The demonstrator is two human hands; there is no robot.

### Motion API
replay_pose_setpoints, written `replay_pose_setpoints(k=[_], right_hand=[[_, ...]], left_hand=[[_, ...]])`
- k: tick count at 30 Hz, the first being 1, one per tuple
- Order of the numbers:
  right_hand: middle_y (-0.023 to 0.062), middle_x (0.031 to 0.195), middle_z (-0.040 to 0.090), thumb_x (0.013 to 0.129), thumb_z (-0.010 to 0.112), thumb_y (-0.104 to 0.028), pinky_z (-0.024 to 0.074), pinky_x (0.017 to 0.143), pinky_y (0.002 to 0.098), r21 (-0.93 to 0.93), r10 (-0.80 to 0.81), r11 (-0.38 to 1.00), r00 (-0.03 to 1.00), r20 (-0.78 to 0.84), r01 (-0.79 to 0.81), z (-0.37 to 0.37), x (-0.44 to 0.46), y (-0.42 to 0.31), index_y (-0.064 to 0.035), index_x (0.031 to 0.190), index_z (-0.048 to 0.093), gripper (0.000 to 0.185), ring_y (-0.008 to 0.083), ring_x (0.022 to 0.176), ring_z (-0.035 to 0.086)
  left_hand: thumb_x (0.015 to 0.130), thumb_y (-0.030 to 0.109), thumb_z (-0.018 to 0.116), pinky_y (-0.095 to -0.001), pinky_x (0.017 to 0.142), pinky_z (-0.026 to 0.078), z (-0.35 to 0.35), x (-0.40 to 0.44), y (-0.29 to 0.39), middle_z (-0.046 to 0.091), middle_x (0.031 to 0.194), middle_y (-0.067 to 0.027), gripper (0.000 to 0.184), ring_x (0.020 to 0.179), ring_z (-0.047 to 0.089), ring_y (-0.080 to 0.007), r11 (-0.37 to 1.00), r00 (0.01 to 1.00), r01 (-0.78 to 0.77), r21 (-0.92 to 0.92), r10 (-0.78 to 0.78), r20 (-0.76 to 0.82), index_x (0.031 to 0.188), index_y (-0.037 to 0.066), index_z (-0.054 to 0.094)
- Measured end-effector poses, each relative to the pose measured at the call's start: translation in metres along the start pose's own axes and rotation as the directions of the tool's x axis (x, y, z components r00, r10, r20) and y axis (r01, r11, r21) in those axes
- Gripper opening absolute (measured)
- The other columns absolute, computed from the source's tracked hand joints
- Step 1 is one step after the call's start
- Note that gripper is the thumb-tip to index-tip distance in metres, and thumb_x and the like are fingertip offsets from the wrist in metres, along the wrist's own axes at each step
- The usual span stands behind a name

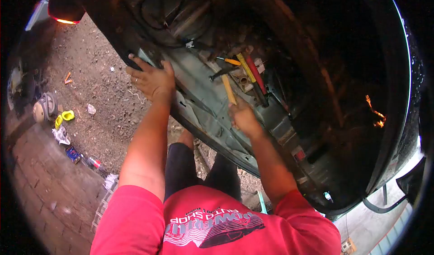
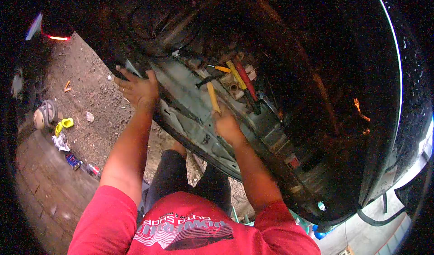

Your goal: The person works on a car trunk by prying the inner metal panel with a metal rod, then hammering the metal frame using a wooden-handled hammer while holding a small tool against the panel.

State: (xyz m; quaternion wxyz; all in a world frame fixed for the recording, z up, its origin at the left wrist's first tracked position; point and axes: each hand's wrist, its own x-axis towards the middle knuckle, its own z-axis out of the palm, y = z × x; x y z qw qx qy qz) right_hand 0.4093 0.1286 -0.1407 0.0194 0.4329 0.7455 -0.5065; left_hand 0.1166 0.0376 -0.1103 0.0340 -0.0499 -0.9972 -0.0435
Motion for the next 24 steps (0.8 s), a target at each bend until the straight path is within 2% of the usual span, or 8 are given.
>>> replay_pose_setpoints(k=[4, 8, 11, 16, 19, 21, 23, 24], right_hand=[[0.0095, 0.088, 0.063, 0.101, 0.048, -0.011, 0.0504, 0.053, 0.0288, 0.695, 0.247, 0.699, 0.969, -0.013, -0.169, -0.053, 0.011, -0.089, -0.0135, 0.159, 0.034, 0.059, 0.0134, 0.064, 0.058], [0.0114, 0.086, 0.063, 0.097, 0.052, -0.005, 0.0523, 0.054, 0.0323, 0.633, 0.299, 0.769, 0.822, -0.484, 0.092, 0.001, 0.008, -0.084, -0.0131, 0.159, 0.035, 0.065, 0.0189, 0.063, 0.062], [0.0184, 0.089, 0.066, 0.096, 0.052, -0.005, 0.0559, 0.066, 0.0421, -0.341, -0.482, 0.861, 0.82, -0.309, 0.378, 0.05, -0.001, 0.014, -0.0091, 0.15, 0.049, 0.054, 0.0314, 0.07, 0.066], [0.0093, 0.078, 0.061, 0.103, 0.053, -0.014, 0.0494, 0.052, 0.0371, 0.453, 0.242, 0.863, 0.97, 0.018, -0.224, -0.054, 0.027, -0.061, -0.0121, 0.152, 0.045, 0.05, 0.0197, 0.061, 0.06], [0.0023, 0.076, 0.054, 0.105, 0.05, -0.018, 0.0436, 0.045, 0.029, 0.569, 0.196, 0.816, 0.877, -0.439, 0.102, -0.06, 0.032, -0.111, -0.0161, 0.158, 0.037, 0.054, 0.0104, 0.055, 0.05], [0.014, 0.098, 0.068, 0.103, 0.05, -0.014, 0.0553, 0.069, 0.0392, 0.216, -0.169, 0.911, 0.797, -0.58, 0.351, 0.005, 0.021, -0.042, -0.0115, 0.154, 0.043, 0.052, 0.0265, 0.08, 0.067], [0.0225, 0.116, 0.069, 0.1, 0.051, -0.009, 0.0544, 0.089, 0.0448, -0.229, -0.211, 0.959, 0.957, -0.198, 0.164, 0.029, 0.0, -0.032, -0.0077, 0.154, 0.043, 0.055, 0.0337, 0.102, 0.069], [0.0254, 0.126, 0.067, 0.098, 0.05, -0.002, 0.0522, 0.097, 0.0473, -0.237, 0.213, 0.954, 0.971, 0.107, -0.183, 0.03, -0.01, -0.034, -0.0076, 0.156, 0.04, 0.059, 0.0349, 0.111, 0.068]], left_hand=[[0.085, 0.05, 0.064, -0.0559, 0.116, 0.033, -0.003, 0.001, -0.001, 0.021, 0.156, -0.0385, 0.107, 0.136, 0.038, -0.053, 1.0, 0.999, 0.009, 0.026, -0.01, 0.03, 0.164, 0.007, 0.005], [0.084, 0.051, 0.066, -0.0549, 0.117, 0.033, -0.002, 0.001, 0.001, 0.021, 0.156, -0.0382, 0.11, 0.137, 0.037, -0.0528, 0.999, 1.0, 0.009, 0.043, -0.01, 0.021, 0.163, 0.005, 0.005], [0.084, 0.051, 0.066, -0.0547, 0.117, 0.033, -0.001, 0.0, 0.001, 0.02, 0.156, -0.0386, 0.11, 0.138, 0.037, -0.053, 1.0, 0.999, 0.014, 0.024, -0.016, 0.044, 0.163, 0.005, 0.005], [0.084, 0.053, 0.066, -0.0555, 0.117, 0.032, -0.003, -0.002, 0.002, 0.021, 0.155, -0.0387, 0.11, 0.137, 0.037, -0.0533, 1.0, 1.0, -0.011, -0.015, 0.012, 0.027, 0.163, 0.004, 0.007], [0.084, 0.053, 0.065, -0.0558, 0.117, 0.032, 0.001, 0.001, -0.004, 0.021, 0.155, -0.0386, 0.11, 0.136, 0.038, -0.0536, 0.999, 1.0, -0.013, 0.033, 0.012, 0.005, 0.163, 0.004, 0.007], [0.084, 0.053, 0.065, -0.0558, 0.117, 0.032, 0.001, 0.0, 0.0, 0.021, 0.155, -0.0384, 0.11, 0.136, 0.038, -0.0537, 0.999, 1.0, -0.012, 0.03, 0.013, -0.007, 0.163, 0.004, 0.007], [0.084, 0.052, 0.065, -0.0549, 0.117, 0.032, -0.004, -0.001, 0.004, 0.021, 0.155, -0.0382, 0.109, 0.135, 0.04, -0.0537, 0.999, 0.999, 0.023, 0.024, -0.024, 0.032, 0.163, 0.005, 0.006], [0.084, 0.052, 0.065, -0.0549, 0.117, 0.032, -0.004, 0.002, 0.006, 0.021, 0.155, -0.0382, 0.109, 0.135, 0.04, -0.0537, 1.0, 0.999, 0.021, 0.02, -0.022, 0.026, 0.163, 0.005, 0.006]])
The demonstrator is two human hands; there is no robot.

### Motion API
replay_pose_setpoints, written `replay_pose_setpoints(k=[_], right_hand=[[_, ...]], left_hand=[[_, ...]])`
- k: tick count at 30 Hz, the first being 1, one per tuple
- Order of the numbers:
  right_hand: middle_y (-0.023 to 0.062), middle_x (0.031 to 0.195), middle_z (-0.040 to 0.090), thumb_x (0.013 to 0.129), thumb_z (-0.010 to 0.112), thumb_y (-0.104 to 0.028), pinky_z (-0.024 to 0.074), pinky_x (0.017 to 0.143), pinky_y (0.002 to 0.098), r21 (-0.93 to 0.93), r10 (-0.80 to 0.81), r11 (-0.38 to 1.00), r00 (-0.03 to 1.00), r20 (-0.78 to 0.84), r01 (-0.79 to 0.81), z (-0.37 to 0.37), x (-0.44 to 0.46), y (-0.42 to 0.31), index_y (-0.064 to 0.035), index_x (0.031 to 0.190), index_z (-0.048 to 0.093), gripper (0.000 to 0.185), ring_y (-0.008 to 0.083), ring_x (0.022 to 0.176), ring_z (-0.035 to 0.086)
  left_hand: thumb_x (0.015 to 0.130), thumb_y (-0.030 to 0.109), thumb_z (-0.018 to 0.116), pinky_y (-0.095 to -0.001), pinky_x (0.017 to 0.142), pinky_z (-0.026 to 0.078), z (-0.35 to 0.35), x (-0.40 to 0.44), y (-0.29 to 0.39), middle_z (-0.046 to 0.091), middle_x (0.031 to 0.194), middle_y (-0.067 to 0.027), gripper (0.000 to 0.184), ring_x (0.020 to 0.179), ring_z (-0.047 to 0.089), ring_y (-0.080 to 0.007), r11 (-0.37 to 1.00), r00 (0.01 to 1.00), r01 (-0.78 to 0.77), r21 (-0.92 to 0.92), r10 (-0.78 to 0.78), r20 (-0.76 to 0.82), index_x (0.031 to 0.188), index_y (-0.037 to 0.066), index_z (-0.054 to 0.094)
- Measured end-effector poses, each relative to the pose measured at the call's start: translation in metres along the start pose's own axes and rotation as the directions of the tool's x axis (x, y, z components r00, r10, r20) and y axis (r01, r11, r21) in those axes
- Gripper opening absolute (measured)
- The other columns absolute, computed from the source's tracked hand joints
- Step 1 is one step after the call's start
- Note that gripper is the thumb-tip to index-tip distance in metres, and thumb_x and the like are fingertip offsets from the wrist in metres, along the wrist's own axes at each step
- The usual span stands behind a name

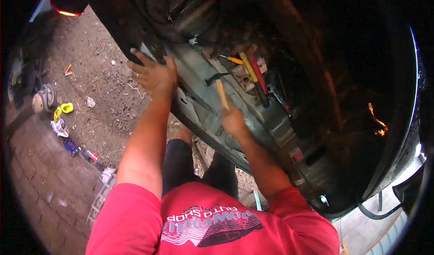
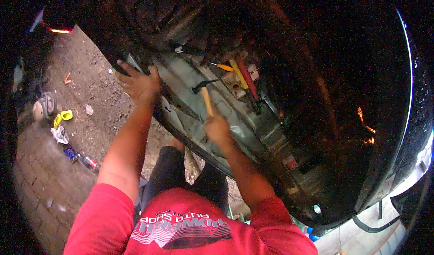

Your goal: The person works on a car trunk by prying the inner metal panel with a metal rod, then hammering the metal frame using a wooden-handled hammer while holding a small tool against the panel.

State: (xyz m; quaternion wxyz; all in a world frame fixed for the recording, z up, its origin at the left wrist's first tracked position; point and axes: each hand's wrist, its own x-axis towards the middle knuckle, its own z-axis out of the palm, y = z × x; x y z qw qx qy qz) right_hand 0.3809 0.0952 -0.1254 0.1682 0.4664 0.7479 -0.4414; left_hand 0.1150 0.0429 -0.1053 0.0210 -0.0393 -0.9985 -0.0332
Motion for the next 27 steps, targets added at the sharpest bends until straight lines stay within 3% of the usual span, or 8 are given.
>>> replay_pose_setpoints(k=[3, 6, 9, 12, 15, 19, 22, 27], right_hand=[[0.0283, 0.118, 0.068, 0.096, 0.053, -0.004, 0.054, 0.091, 0.0461, -0.013, -0.348, 0.923, 0.82, -0.454, 0.384, -0.03, 0.024, 0.021, 0.0004, 0.154, 0.037, 0.06, 0.0359, 0.106, 0.07], [0.0294, 0.118, 0.067, 0.095, 0.054, -0.005, 0.0526, 0.091, 0.047, 0.603, 0.171, 0.795, 0.932, -0.32, 0.061, -0.049, 0.023, -0.017, 0.0034, 0.154, 0.035, 0.062, 0.0432, 0.104, 0.067], [0.0265, 0.108, 0.067, 0.095, 0.054, -0.006, 0.0521, 0.085, 0.0457, -0.02, -0.251, 0.942, 0.659, -0.709, 0.336, 0.009, 0.021, 0.027, -0.0006, 0.157, 0.032, 0.065, 0.0395, 0.093, 0.066], [0.0265, 0.105, 0.066, 0.095, 0.056, -0.008, 0.052, 0.084, 0.0479, 0.029, -0.442, 0.893, 0.888, -0.128, 0.449, 0.002, 0.017, 0.032, -0.0003, 0.156, 0.032, 0.066, 0.0397, 0.094, 0.067], [0.0303, 0.112, 0.066, 0.096, 0.056, -0.01, 0.0524, 0.089, 0.0503, 0.492, 0.0, 0.867, 0.986, -0.169, 0.085, -0.029, 0.018, -0.019, 0.0027, 0.15, 0.041, 0.058, 0.0455, 0.103, 0.066], [0.0302, 0.106, 0.067, 0.097, 0.055, -0.012, 0.0518, 0.085, 0.0545, -0.268, -0.436, 0.878, 0.893, -0.112, 0.395, 0.013, 0.021, 0.035, 0.0019, 0.136, 0.052, 0.041, 0.0489, 0.095, 0.065], [0.0297, 0.104, 0.067, 0.096, 0.056, -0.014, 0.0522, 0.085, 0.0557, 0.25, -0.017, 0.965, 0.97, -0.243, 0.08, -0.026, 0.005, -0.011, 0.0041, 0.113, 0.064, 0.026, 0.0487, 0.094, 0.065], [0.0291, 0.096, 0.066, 0.098, 0.056, -0.015, 0.0518, 0.079, 0.0554, -0.215, -0.322, 0.934, 0.933, -0.161, 0.286, -0.004, 0.002, 0.031, 0.0027, 0.115, 0.059, 0.024, 0.0486, 0.089, 0.064]], left_hand=[[0.084, 0.051, 0.065, -0.0544, 0.117, 0.032, 0.004, -0.008, -0.011, 0.021, 0.156, -0.0378, 0.108, 0.134, 0.04, -0.0535, 0.999, 0.999, -0.041, -0.019, 0.041, 0.007, 0.163, 0.006, 0.006], [0.084, 0.051, 0.065, -0.0544, 0.117, 0.033, 0.006, 0.0, -0.008, 0.021, 0.156, -0.0378, 0.108, 0.134, 0.04, -0.0537, 1.0, 0.999, -0.029, 0.0, 0.029, -0.045, 0.163, 0.006, 0.006], [0.084, 0.051, 0.065, -0.0548, 0.117, 0.032, 0.001, -0.002, -0.001, 0.021, 0.156, -0.0383, 0.108, 0.135, 0.039, -0.0542, 1.0, 0.999, -0.025, 0.002, 0.025, -0.022, 0.163, 0.006, 0.006], [0.084, 0.051, 0.065, -0.0548, 0.117, 0.033, -0.004, -0.002, -0.005, 0.02, 0.156, -0.0386, 0.108, 0.136, 0.038, -0.054, 0.999, 0.995, 0.026, -0.027, -0.023, 0.096, 0.163, 0.006, 0.005], [0.084, 0.052, 0.065, -0.055, 0.117, 0.033, 0.007, 0.0, -0.007, 0.02, 0.156, -0.0387, 0.108, 0.137, 0.038, -0.0537, 0.999, 0.999, -0.034, -0.004, 0.034, -0.023, 0.163, 0.006, 0.006], [0.084, 0.052, 0.064, -0.0555, 0.116, 0.034, 0.006, -0.003, -0.004, 0.021, 0.156, -0.0385, 0.108, 0.136, 0.038, -0.0531, 1.0, 1.0, -0.006, 0.011, 0.006, -0.002, 0.163, 0.006, 0.007], [0.084, 0.052, 0.064, -0.0555, 0.116, 0.033, 0.009, 0.0, -0.009, 0.02, 0.156, -0.0382, 0.108, 0.136, 0.038, -0.0529, 1.0, 1.0, -0.016, 0.007, 0.016, -0.013, 0.164, 0.007, 0.007], [0.084, 0.053, 0.064, -0.0549, 0.117, 0.033, -0.001, -0.002, -0.002, 0.019, 0.157, -0.038, 0.109, 0.137, 0.038, -0.0526, 0.999, 1.0, -0.005, -0.039, 0.006, 0.029, 0.164, 0.007, 0.006]])
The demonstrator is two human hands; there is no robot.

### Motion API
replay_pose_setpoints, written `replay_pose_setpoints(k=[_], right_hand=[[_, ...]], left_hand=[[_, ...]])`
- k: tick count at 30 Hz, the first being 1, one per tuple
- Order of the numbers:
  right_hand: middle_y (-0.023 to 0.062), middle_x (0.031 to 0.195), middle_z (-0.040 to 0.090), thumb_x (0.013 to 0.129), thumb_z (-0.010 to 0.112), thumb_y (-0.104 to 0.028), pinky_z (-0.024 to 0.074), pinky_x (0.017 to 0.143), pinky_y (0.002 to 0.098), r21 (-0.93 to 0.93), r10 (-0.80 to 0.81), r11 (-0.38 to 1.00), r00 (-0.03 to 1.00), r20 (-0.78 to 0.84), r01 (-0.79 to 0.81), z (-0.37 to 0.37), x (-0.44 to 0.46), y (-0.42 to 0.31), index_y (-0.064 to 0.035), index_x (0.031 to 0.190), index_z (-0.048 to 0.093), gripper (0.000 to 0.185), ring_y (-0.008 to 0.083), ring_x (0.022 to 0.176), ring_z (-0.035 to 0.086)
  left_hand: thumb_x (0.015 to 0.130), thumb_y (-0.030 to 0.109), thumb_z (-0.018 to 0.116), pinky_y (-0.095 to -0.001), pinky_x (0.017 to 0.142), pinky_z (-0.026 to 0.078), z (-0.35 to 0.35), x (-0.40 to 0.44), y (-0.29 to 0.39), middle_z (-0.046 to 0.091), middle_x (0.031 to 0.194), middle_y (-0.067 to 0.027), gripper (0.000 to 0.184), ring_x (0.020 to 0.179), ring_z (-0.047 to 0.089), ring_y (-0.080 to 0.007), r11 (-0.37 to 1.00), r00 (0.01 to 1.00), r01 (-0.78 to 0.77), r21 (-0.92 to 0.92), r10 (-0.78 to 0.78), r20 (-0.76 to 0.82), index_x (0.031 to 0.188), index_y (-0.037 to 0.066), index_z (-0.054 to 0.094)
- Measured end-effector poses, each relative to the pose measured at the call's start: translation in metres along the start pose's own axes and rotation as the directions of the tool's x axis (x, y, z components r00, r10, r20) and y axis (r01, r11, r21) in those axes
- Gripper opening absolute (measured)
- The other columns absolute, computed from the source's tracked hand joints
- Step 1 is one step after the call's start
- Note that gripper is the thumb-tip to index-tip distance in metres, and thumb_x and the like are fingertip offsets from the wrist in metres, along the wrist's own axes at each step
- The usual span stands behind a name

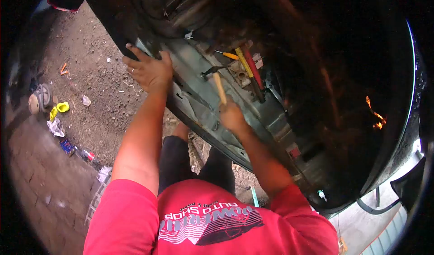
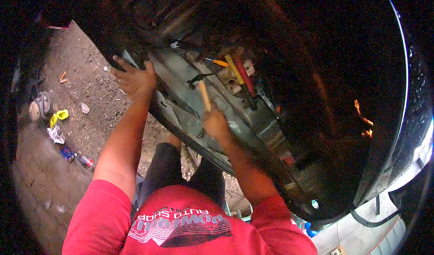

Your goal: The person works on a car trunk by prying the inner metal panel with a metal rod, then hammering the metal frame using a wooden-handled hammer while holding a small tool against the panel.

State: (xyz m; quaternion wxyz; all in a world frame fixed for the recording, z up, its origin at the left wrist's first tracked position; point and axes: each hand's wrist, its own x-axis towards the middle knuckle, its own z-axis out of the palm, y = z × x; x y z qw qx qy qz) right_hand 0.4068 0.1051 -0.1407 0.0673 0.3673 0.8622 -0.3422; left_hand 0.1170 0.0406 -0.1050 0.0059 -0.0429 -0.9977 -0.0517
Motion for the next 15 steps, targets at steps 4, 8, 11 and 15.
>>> replay_pose_setpoints(k=[4, 8, 11, 15], right_hand=[[0.0291, 0.094, 0.066, 0.1, 0.054, -0.018, 0.0519, 0.08, 0.0564, 0.338, 0.313, 0.906, 0.941, -0.127, -0.255, -0.077, 0.012, -0.019, 0.0036, 0.11, 0.061, 0.025, 0.0483, 0.089, 0.064], [0.0252, 0.091, 0.067, 0.1, 0.056, -0.019, 0.0525, 0.076, 0.0522, 0.452, 0.378, 0.872, 0.842, -0.385, -0.185, -0.041, -0.014, -0.011, 0.0017, 0.11, 0.062, 0.024, 0.0426, 0.086, 0.065], [0.0214, 0.088, 0.068, 0.099, 0.058, -0.02, 0.0531, 0.073, 0.048, 0.044, 0.183, 0.983, 0.975, -0.124, -0.179, 0.006, -0.042, 0.046, -0.0001, 0.109, 0.063, 0.023, 0.0369, 0.082, 0.066], [0.0162, 0.084, 0.069, 0.099, 0.061, -0.021, 0.0539, 0.069, 0.0424, 0.436, 0.351, 0.842, 0.936, 0.008, -0.319, -0.079, -0.013, 0.022, -0.0026, 0.109, 0.065, 0.021, 0.0292, 0.077, 0.067]], left_hand=[[0.083, 0.053, 0.064, -0.0549, 0.116, 0.034, 0.011, -0.001, -0.008, 0.02, 0.156, -0.0378, 0.109, 0.136, 0.039, -0.0526, 0.998, 0.998, -0.02, 0.059, 0.023, -0.05, 0.163, 0.006, 0.007], [0.082, 0.054, 0.066, -0.0549, 0.116, 0.034, 0.01, 0.001, -0.005, 0.021, 0.156, -0.038, 0.11, 0.135, 0.041, -0.053, 0.998, 0.997, -0.01, 0.067, 0.015, -0.073, 0.163, 0.006, 0.008], [0.082, 0.052, 0.066, -0.0547, 0.115, 0.035, 0.007, 0.001, -0.005, 0.021, 0.155, -0.0389, 0.109, 0.135, 0.041, -0.053, 0.998, 0.998, -0.024, 0.058, 0.027, -0.056, 0.163, 0.005, 0.009], [0.082, 0.052, 0.066, -0.0544, 0.115, 0.035, 0.005, -0.003, -0.004, 0.021, 0.155, -0.0393, 0.109, 0.134, 0.041, -0.0523, 0.999, 0.996, -0.046, 0.028, 0.048, -0.075, 0.162, 0.004, 0.01]])
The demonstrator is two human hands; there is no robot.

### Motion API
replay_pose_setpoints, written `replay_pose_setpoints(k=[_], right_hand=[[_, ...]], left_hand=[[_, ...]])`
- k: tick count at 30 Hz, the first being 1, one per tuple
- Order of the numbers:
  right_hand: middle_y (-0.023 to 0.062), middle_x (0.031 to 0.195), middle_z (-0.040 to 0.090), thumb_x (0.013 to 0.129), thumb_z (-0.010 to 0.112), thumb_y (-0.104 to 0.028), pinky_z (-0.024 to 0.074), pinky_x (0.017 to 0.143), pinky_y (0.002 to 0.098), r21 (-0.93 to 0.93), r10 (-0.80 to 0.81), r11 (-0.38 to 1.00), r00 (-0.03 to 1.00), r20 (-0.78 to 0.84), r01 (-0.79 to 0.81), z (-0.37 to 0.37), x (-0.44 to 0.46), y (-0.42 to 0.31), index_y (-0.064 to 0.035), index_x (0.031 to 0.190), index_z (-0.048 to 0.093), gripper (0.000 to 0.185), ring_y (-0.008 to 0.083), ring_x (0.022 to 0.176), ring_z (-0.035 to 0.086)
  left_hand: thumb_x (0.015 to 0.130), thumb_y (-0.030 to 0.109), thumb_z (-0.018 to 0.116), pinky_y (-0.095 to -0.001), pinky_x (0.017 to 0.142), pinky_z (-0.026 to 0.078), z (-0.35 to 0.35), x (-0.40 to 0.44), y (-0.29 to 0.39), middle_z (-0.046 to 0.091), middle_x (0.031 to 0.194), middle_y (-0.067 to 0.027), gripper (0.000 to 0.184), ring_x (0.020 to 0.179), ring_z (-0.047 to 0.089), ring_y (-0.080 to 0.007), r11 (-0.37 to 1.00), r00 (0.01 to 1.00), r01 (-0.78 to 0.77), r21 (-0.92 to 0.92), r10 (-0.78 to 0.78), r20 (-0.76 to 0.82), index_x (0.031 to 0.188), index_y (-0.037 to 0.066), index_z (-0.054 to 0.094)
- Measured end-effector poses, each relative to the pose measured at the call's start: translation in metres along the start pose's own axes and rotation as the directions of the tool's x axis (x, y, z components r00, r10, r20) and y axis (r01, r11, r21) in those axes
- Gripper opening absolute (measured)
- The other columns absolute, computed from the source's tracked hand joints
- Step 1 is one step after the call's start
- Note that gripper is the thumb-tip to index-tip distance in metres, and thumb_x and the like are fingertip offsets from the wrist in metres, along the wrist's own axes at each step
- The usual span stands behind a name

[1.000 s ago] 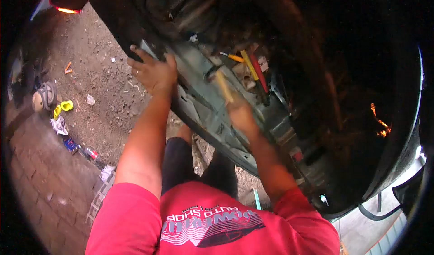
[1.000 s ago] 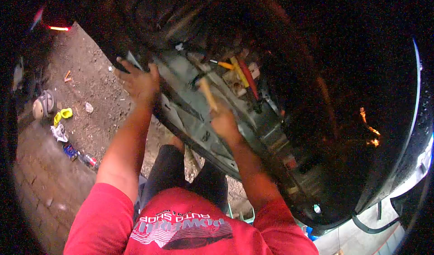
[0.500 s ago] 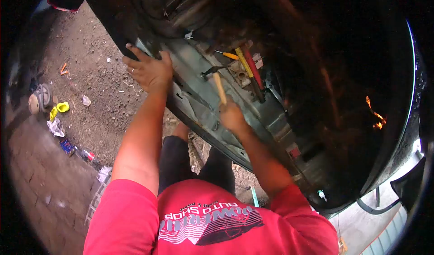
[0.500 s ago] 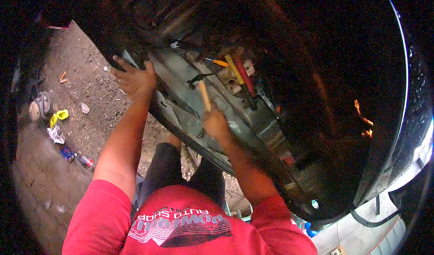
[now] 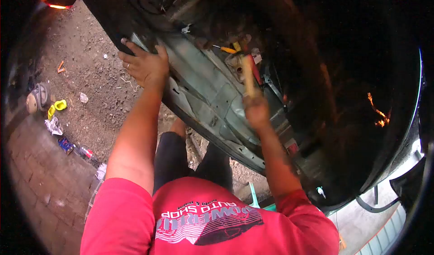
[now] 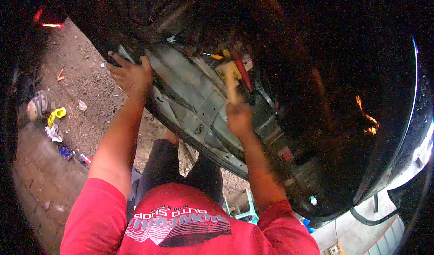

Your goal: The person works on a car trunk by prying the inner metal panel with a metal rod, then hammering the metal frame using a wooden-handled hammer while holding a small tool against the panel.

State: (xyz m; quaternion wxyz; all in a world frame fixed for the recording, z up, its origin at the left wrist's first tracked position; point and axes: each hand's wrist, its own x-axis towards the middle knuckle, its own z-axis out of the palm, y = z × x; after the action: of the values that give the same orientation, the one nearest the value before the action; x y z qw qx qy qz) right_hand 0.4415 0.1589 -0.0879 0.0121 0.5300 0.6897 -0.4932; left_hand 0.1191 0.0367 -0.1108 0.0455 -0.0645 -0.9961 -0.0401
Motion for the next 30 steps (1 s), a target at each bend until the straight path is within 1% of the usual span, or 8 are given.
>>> replay_pose_setpoints(k=[5, 9, 11, 12, 15, 18, 25, 30], right_hand=[[0.0106, 0.082, 0.064, 0.102, 0.058, -0.022, 0.0515, 0.062, 0.0364, 0.336, 0.065, 0.938, 0.914, -0.399, 0.08, 0.029, -0.003, -0.029, -0.0049, 0.102, 0.061, 0.018, 0.0211, 0.069, 0.063], [0.0063, 0.081, 0.06, 0.104, 0.054, -0.023, 0.0488, 0.055, 0.0319, -0.616, -0.596, 0.623, 0.803, 0.025, 0.482, 0.068, 0.004, 0.077, -0.0066, 0.095, 0.057, 0.019, 0.0148, 0.062, 0.058], [0.0076, 0.078, 0.059, 0.104, 0.052, -0.021, 0.0485, 0.054, 0.0323, -0.465, -0.557, 0.68, 0.812, 0.175, 0.567, 0.055, -0.002, 0.068, -0.0053, 0.094, 0.056, 0.019, 0.0156, 0.06, 0.058], [0.017, 0.086, 0.063, 0.102, 0.057, -0.025, 0.0504, 0.068, 0.0432, -0.203, -0.23, 0.952, 0.973, 0.016, 0.229, 0.042, 0.0, 0.04, -0.0029, 0.102, 0.058, 0.023, 0.0306, 0.076, 0.062], [0.0278, 0.095, 0.067, 0.097, 0.063, -0.029, 0.0528, 0.081, 0.054, 0.329, 0.203, 0.934, 0.964, -0.174, -0.137, 0.053, -0.009, -0.013, -0.0004, 0.108, 0.062, 0.031, 0.0464, 0.093, 0.066], [0.0242, 0.087, 0.065, 0.099, 0.061, -0.022, 0.0539, 0.075, 0.0528, -0.403, -0.261, 0.883, 0.965, 0.001, 0.239, 0.085, -0.007, 0.1, -0.0004, 0.106, 0.06, 0.022, 0.0426, 0.082, 0.065], [0.0263, 0.093, 0.066, 0.099, 0.061, -0.027, 0.0536, 0.076, 0.0533, 0.354, 0.138, 0.935, 0.928, -0.346, -0.007, 0.004, -0.016, -0.034, -0.0008, 0.109, 0.061, 0.028, 0.0456, 0.084, 0.065], [0.0278, 0.097, 0.067, 0.098, 0.061, -0.031, 0.0534, 0.077, 0.0537, -0.434, -0.054, 0.898, 0.997, 0.054, 0.073, 0.041, -0.036, 0.081, -0.0011, 0.112, 0.061, 0.033, 0.0477, 0.085, 0.066]], left_hand=[[0.081, 0.052, 0.067, -0.0543, 0.114, 0.036, 0.004, 0.002, -0.002, 0.022, 0.154, -0.0393, 0.11, 0.131, 0.044, -0.0512, 0.998, 0.999, -0.014, 0.055, 0.016, -0.035, 0.162, 0.003, 0.01], [0.081, 0.051, 0.066, -0.0544, 0.112, 0.037, -0.008, 0.008, 0.004, 0.023, 0.153, -0.0395, 0.109, 0.13, 0.043, -0.0516, 0.999, 1.0, -0.006, 0.051, 0.007, -0.002, 0.162, 0.003, 0.01], [0.082, 0.052, 0.066, -0.0547, 0.111, 0.039, -0.013, 0.002, 0.002, 0.022, 0.154, -0.0396, 0.109, 0.13, 0.044, -0.0519, 0.999, 0.999, -0.003, -0.037, 0.004, 0.038, 0.162, 0.003, 0.01], [0.082, 0.052, 0.066, -0.0547, 0.111, 0.039, -0.008, -0.005, 0.0, 0.022, 0.154, -0.0396, 0.109, 0.13, 0.044, -0.0519, 0.999, 0.998, -0.008, -0.034, 0.01, 0.054, 0.162, 0.003, 0.01], [0.083, 0.054, 0.065, -0.0557, 0.11, 0.04, -0.001, 0.005, -0.006, 0.021, 0.154, -0.0398, 0.111, 0.13, 0.044, -0.0528, 1.0, 1.0, -0.013, 0.029, 0.013, -0.006, 0.162, 0.003, 0.008], [0.083, 0.055, 0.065, -0.056, 0.11, 0.039, -0.002, 0.002, 0.005, 0.02, 0.155, -0.0397, 0.111, 0.13, 0.044, -0.0533, 1.0, 0.999, 0.011, 0.026, -0.013, 0.044, 0.162, 0.003, 0.007], [0.083, 0.056, 0.064, -0.0554, 0.114, 0.036, 0.003, 0.004, -0.003, 0.017, 0.157, -0.0385, 0.111, 0.136, 0.039, -0.0537, 1.0, 0.999, 0.024, 0.009, -0.025, 0.025, 0.164, 0.007, 0.006], [0.083, 0.055, 0.064, -0.0556, 0.117, 0.033, -0.005, 0.01, 0.005, 0.014, 0.159, -0.0388, 0.111, 0.14, 0.035, -0.0532, 0.998, 0.995, 0.054, -0.038, -0.05, 0.087, 0.163, 0.007, 0.007]])
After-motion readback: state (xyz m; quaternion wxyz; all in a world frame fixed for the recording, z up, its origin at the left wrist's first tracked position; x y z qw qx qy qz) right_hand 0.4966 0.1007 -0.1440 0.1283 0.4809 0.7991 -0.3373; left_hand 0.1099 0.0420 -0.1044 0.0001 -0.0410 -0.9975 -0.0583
